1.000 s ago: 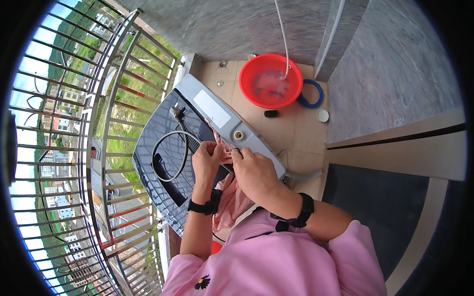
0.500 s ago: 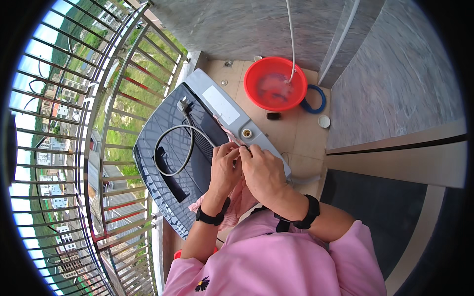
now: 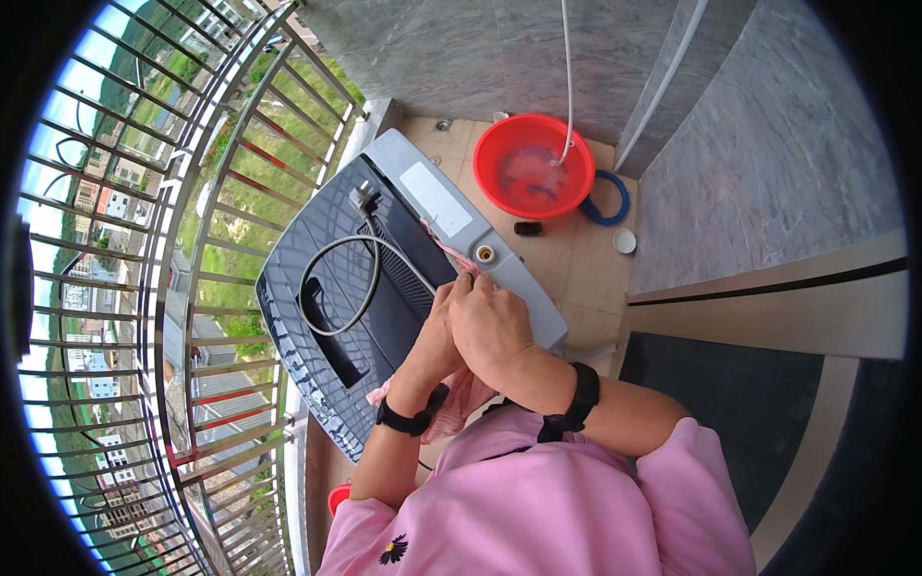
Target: Repair or inspect the top control panel of a washing machine using a screwdriver and a cloth.
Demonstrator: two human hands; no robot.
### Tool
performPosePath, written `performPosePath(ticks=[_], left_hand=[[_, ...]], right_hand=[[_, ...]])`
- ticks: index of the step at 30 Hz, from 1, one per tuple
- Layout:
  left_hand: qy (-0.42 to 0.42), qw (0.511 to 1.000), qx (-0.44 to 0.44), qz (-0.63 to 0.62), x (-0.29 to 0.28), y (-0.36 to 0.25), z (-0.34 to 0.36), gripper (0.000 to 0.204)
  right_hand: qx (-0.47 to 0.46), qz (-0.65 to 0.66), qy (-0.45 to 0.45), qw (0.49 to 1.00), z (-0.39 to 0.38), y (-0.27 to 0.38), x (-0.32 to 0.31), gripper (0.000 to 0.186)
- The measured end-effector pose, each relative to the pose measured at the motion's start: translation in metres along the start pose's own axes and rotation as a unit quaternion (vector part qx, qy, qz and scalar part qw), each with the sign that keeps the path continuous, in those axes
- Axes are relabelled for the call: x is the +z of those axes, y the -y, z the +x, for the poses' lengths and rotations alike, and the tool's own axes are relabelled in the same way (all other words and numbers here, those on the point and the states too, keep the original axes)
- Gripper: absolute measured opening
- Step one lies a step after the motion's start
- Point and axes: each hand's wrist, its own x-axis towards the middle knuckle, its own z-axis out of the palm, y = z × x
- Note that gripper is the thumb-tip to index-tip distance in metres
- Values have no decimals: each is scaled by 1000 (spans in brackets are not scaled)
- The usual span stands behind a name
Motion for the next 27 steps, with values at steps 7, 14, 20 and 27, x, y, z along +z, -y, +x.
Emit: performPosePath(ticks=[7, 14, 20, 27], left_hand=[[-3, 996, 53, 72, 4, 8, -2, 36], [-118, 980, -135, -92, -5, 24, -13, 26], [-140, 896, -325, -268, -8, 24, -1, 30], [-223, 913, -332, -84, 5, 18, 12, 27]], right_hand=[[34, 51, -29, 998, 3, -3, 11, 22], [31, 167, -41, 985, -26, -10, -41, 23], [71, 180, -70, 979, -38, -31, -38, 23], [48, 256, -80, 962, -44, -56, -16, 23]])
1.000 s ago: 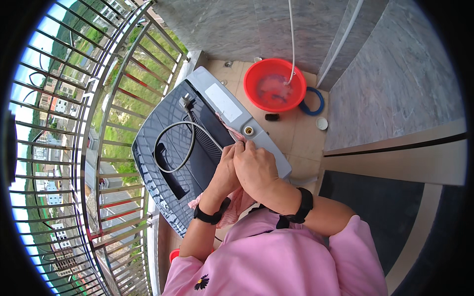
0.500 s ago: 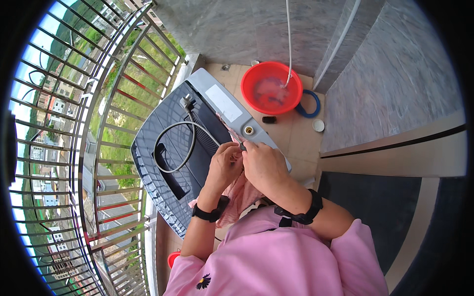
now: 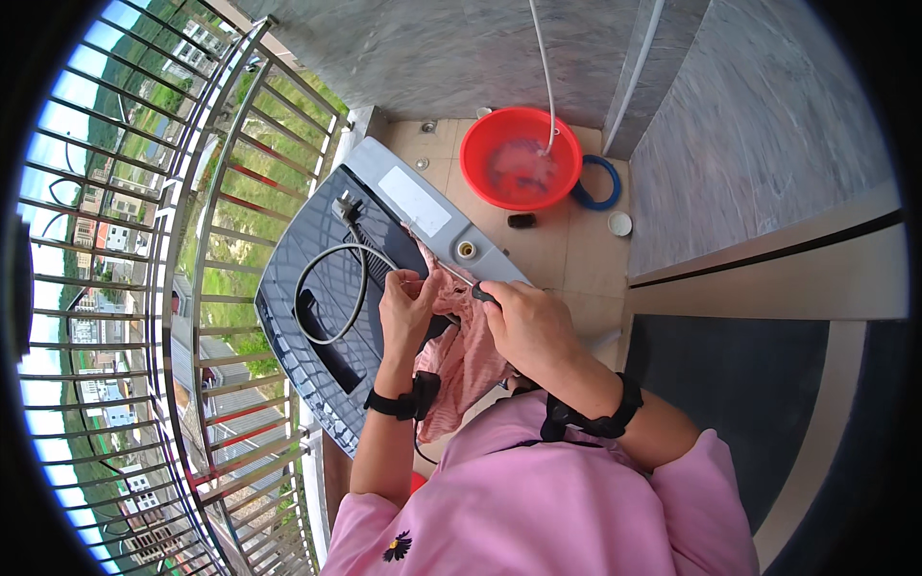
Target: Repair or inspect the top control panel of a washing machine using a screwdriver and a cloth.
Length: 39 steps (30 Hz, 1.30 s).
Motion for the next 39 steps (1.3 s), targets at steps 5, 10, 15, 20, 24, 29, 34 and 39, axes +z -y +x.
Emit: performPosePath(ticks=[5, 10, 15, 20, 24, 29, 34, 39], left_hand=[[-25, 970, 32, -238, -5, 13, 11, 11], [-38, 940, -90, -326, -5, 27, 0, 12], [-29, 978, -71, -194, -2, 22, -2, 12], [-33, 993, 100, 56, 0, 24, 2, 19], [-12, 989, 117, 87, 0, 1, 0, 21], [42, 984, 116, 129, 1, 17, 7, 40], [45, 987, 109, 113, -9, 2, 3, 41], [55, 991, 102, 73, -14, 16, 5, 44]], right_hand=[[-8, 30, 27, 999, -3, -6, -8, 21], [-21, 31, 3, 999, 0, -10, -11, 20], [-38, 0, -5, 999, 5, -16, 3, 21], [-57, -43, 0, 997, 6, -11, 19, 23], [-29, -54, -1, 998, 7, -4, 21, 24], [-77, -73, -24, 994, 9, -7, 28, 25], [-46, -131, -1, 990, 9, 5, 28, 24], [-55, -119, 22, 991, 22, -1, 46, 23]])
